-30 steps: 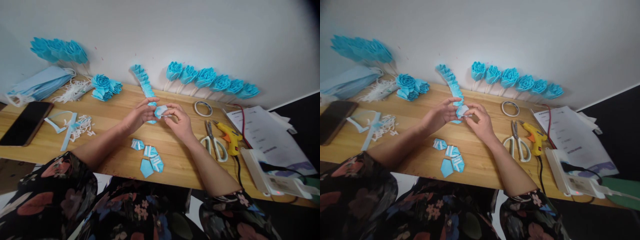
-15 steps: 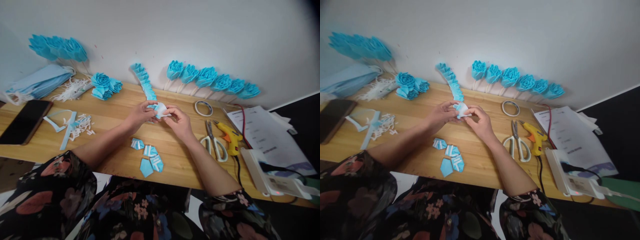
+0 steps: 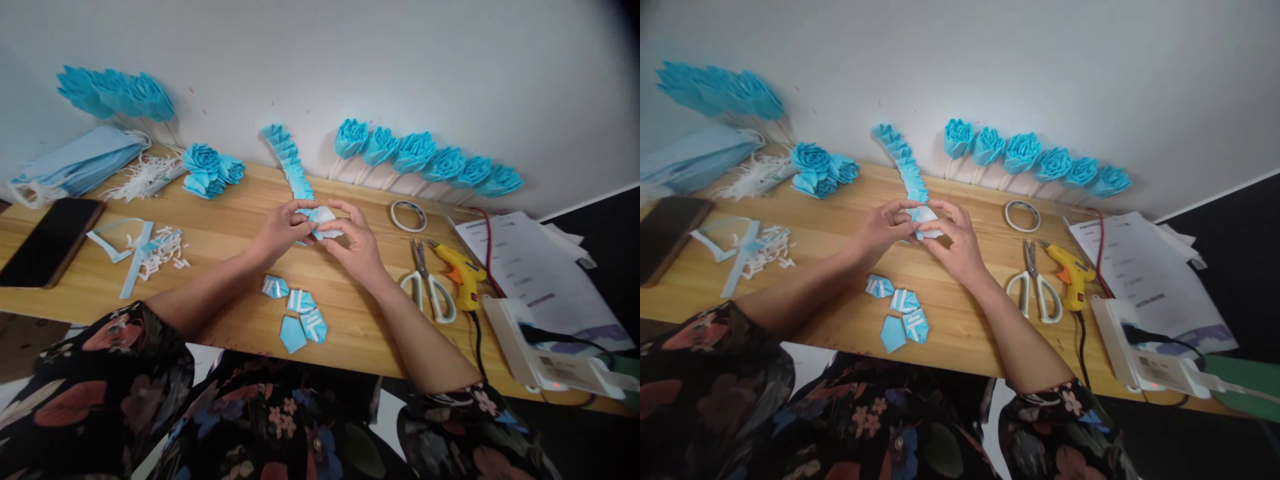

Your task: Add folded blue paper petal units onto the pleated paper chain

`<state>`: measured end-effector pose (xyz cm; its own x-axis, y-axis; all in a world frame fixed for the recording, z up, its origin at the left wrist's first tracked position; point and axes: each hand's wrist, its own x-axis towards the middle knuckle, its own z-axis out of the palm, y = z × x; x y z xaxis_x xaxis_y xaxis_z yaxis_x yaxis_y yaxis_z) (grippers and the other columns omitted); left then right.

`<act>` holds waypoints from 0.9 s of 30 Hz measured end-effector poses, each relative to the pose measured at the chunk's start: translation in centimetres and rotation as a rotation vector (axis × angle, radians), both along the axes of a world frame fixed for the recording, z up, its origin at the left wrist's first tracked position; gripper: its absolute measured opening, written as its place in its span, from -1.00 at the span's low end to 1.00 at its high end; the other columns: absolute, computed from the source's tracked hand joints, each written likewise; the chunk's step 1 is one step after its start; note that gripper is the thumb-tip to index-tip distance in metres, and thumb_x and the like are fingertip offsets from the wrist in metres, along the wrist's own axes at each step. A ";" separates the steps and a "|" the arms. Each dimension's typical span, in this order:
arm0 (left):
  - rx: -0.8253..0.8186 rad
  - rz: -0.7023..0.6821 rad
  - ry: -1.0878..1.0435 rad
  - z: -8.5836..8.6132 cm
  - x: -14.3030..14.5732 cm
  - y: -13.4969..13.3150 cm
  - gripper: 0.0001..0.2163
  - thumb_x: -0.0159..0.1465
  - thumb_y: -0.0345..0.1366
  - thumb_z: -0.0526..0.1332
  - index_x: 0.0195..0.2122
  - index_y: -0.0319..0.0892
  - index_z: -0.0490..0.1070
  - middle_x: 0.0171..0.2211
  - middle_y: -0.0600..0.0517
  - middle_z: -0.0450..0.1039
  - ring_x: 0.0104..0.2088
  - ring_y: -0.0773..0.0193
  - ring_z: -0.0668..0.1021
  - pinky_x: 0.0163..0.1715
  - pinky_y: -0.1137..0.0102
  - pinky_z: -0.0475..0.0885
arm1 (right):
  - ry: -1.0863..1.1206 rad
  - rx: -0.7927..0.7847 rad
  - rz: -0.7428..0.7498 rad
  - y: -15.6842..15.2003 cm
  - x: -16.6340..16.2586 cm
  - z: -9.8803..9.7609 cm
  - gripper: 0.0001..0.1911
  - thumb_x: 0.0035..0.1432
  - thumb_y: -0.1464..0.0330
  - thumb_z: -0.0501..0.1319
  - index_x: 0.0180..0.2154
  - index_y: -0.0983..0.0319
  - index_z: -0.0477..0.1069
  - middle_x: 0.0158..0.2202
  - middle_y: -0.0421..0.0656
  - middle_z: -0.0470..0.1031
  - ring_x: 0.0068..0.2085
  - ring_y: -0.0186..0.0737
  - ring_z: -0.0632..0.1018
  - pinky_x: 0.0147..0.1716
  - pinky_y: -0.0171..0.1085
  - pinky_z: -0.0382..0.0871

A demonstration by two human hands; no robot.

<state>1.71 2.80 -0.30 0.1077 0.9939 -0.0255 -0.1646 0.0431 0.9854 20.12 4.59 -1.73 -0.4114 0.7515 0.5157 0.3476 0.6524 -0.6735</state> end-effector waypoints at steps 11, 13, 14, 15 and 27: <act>-0.002 -0.046 -0.035 -1.2 0.3 0.3 -0.61 0.13 -0.36 0.42 -0.04 -0.27 0.37 -0.51 0.09 0.55 -0.46 0.29 0.63 -0.39 0.44 0.54 | 0.233 -0.334 -0.046 0.4 -0.2 -0.9 -0.83 0.14 0.20 0.31 -0.33 0.16 0.46 -0.15 -0.16 0.57 -0.13 -0.20 0.55 -0.06 -0.18 0.42; 0.005 -0.055 -0.042 -1.4 0.3 0.3 -0.59 0.13 -0.31 0.43 -0.04 -0.26 0.36 -0.51 0.09 0.55 -0.47 0.29 0.63 -0.38 0.42 0.54 | 0.252 -0.389 -0.056 0.3 -0.2 -0.8 -0.81 0.13 0.19 0.31 -0.33 0.16 0.45 -0.25 -0.20 0.56 -0.25 -0.25 0.52 -0.18 -0.24 0.40; 0.008 -0.057 -0.047 -1.4 0.3 0.3 -0.59 0.13 -0.29 0.43 -0.04 -0.25 0.36 -0.50 0.09 0.55 -0.47 0.30 0.62 -0.38 0.42 0.54 | 0.258 -0.409 -0.063 0.3 -0.2 -0.8 -0.81 0.13 0.19 0.31 -0.33 0.16 0.44 -0.29 -0.22 0.54 -0.31 -0.27 0.49 -0.24 -0.26 0.38; 0.011 -0.060 -0.052 -1.4 0.4 0.3 -0.59 0.14 -0.26 0.43 -0.04 -0.25 0.35 -0.49 0.09 0.55 -0.47 0.30 0.62 -0.38 0.41 0.55 | 0.262 -0.422 -0.070 0.3 -0.3 -0.8 -0.81 0.12 0.19 0.31 -0.33 0.16 0.44 -0.33 -0.23 0.52 -0.35 -0.29 0.46 -0.28 -0.27 0.35; 0.106 -0.009 0.038 -1.1 0.4 0.2 -0.52 0.13 -0.45 0.32 0.10 -0.24 0.30 -0.52 0.19 0.42 -0.53 0.40 0.52 -0.46 0.47 0.45 | 0.356 -0.533 0.026 0.2 -0.8 -0.9 -0.57 0.06 0.23 0.34 -0.03 0.10 0.31 -0.32 -0.28 0.54 -0.29 -0.27 0.53 -0.26 -0.24 0.40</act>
